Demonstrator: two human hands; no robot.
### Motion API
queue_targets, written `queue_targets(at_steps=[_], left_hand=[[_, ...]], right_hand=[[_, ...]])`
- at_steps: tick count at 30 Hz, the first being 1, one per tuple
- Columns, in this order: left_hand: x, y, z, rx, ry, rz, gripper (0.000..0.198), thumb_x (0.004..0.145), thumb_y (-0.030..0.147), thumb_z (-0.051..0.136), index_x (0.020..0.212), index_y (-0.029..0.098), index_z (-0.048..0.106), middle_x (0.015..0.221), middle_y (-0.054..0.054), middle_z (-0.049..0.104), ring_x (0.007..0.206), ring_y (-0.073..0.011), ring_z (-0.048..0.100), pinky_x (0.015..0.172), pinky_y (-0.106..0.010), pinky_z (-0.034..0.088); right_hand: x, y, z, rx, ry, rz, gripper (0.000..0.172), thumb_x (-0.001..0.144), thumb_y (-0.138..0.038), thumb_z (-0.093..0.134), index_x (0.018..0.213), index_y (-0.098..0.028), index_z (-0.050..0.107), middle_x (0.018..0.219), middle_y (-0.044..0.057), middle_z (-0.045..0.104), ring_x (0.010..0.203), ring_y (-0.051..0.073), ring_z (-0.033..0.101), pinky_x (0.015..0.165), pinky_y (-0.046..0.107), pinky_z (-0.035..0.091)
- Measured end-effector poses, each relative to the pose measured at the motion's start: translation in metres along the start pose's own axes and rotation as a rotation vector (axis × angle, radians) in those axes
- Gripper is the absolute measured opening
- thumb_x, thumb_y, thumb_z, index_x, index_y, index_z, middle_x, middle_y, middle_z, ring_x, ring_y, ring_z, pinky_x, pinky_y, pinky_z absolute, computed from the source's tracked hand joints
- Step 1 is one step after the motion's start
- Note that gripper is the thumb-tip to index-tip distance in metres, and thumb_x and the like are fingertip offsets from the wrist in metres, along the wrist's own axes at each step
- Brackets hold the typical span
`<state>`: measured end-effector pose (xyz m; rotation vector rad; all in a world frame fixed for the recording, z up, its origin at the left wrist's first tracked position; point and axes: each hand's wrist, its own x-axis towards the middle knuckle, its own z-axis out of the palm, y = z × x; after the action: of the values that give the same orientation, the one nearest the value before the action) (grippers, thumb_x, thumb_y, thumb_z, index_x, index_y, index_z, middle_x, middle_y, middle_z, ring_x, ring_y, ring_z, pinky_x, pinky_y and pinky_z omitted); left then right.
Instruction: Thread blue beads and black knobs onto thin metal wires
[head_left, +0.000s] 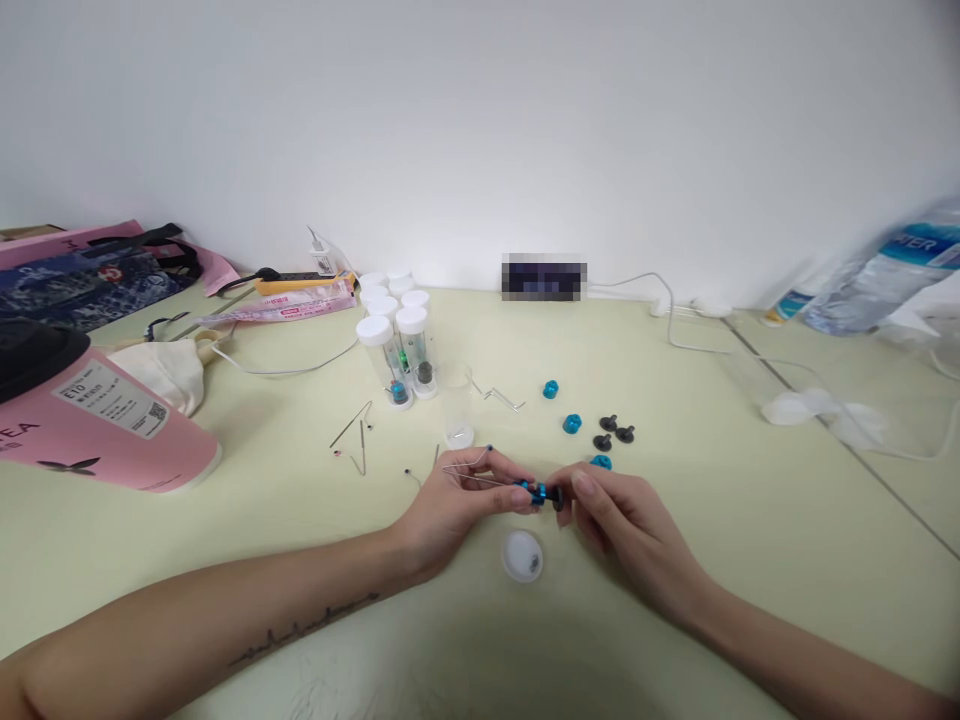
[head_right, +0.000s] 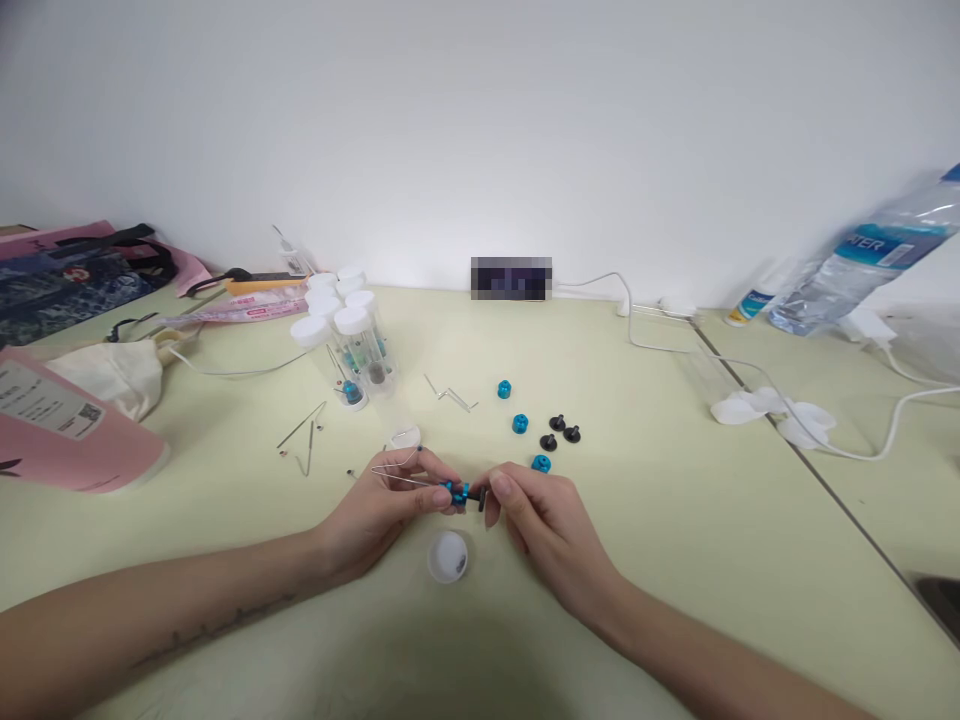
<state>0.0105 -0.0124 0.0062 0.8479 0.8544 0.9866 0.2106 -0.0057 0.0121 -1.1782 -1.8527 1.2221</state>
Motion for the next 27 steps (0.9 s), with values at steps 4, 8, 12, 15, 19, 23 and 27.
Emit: queue_targets(at_steps=[4, 8, 12, 15, 19, 23, 27], left_hand=[[0.0001, 0.0002, -0.0001, 0.004, -0.004, 0.008, 0.018, 0.065, 0.018, 0.079, 0.079, 0.013, 0.069, 0.077, -0.005, 0.073, 0.074, -0.0144, 0.065, 0.077, -0.028, 0.048], [0.0001, 0.0001, -0.0005, -0.006, -0.012, 0.011, 0.017, 0.066, 0.018, 0.079, 0.08, 0.013, 0.07, 0.079, -0.005, 0.073, 0.076, -0.0148, 0.065, 0.078, -0.028, 0.048], [0.0, -0.0001, -0.0004, -0.007, -0.019, 0.016, 0.017, 0.066, 0.018, 0.078, 0.08, 0.014, 0.07, 0.078, -0.004, 0.073, 0.075, -0.0142, 0.065, 0.078, -0.028, 0.048], [0.0004, -0.0004, -0.0002, -0.008, -0.02, 0.014, 0.016, 0.066, 0.018, 0.078, 0.079, 0.014, 0.07, 0.076, -0.004, 0.073, 0.074, -0.0134, 0.065, 0.077, -0.026, 0.048], [0.0007, -0.0006, -0.0004, -0.008, -0.018, 0.016, 0.015, 0.066, 0.018, 0.078, 0.079, 0.014, 0.07, 0.076, -0.003, 0.073, 0.073, -0.013, 0.065, 0.076, -0.026, 0.048], [0.0003, 0.0001, -0.0006, -0.005, -0.019, 0.007, 0.016, 0.067, 0.018, 0.078, 0.08, 0.014, 0.07, 0.077, -0.004, 0.073, 0.075, -0.0139, 0.065, 0.077, -0.026, 0.048], [0.0003, 0.001, -0.0001, -0.008, -0.019, 0.005, 0.016, 0.066, 0.019, 0.078, 0.08, 0.014, 0.07, 0.077, -0.004, 0.073, 0.074, -0.0137, 0.065, 0.077, -0.026, 0.048]], right_hand=[[0.0001, 0.0012, 0.0003, -0.009, -0.003, 0.016, 0.047, 0.097, -0.048, 0.034, 0.072, -0.018, 0.061, 0.045, -0.005, 0.035, 0.045, 0.011, 0.035, 0.052, 0.025, 0.029], [-0.0009, 0.001, 0.0001, 0.05, -0.007, 0.011, 0.04, 0.097, -0.047, 0.035, 0.083, -0.019, 0.061, 0.058, -0.003, 0.051, 0.045, 0.01, 0.037, 0.051, 0.024, 0.031], [-0.0016, 0.0011, 0.0, 0.038, -0.003, 0.005, 0.041, 0.097, -0.046, 0.036, 0.079, -0.019, 0.06, 0.057, -0.003, 0.049, 0.046, 0.01, 0.037, 0.051, 0.024, 0.03], [-0.0009, 0.0013, 0.0002, 0.006, 0.002, 0.011, 0.045, 0.097, -0.047, 0.034, 0.073, -0.018, 0.06, 0.048, -0.005, 0.039, 0.045, 0.011, 0.035, 0.051, 0.024, 0.029], [-0.0001, 0.0012, 0.0004, -0.009, -0.009, 0.025, 0.049, 0.097, -0.048, 0.033, 0.071, -0.017, 0.06, 0.045, -0.005, 0.036, 0.045, 0.011, 0.035, 0.051, 0.024, 0.028], [0.0001, 0.0005, 0.0003, 0.037, -0.01, 0.022, 0.041, 0.097, -0.046, 0.035, 0.081, -0.018, 0.06, 0.056, -0.004, 0.05, 0.046, 0.01, 0.038, 0.051, 0.024, 0.031], [0.0006, -0.0004, 0.0005, 0.042, -0.019, 0.018, 0.04, 0.097, -0.046, 0.035, 0.081, -0.019, 0.059, 0.059, -0.003, 0.052, 0.045, 0.01, 0.038, 0.05, 0.024, 0.031]])
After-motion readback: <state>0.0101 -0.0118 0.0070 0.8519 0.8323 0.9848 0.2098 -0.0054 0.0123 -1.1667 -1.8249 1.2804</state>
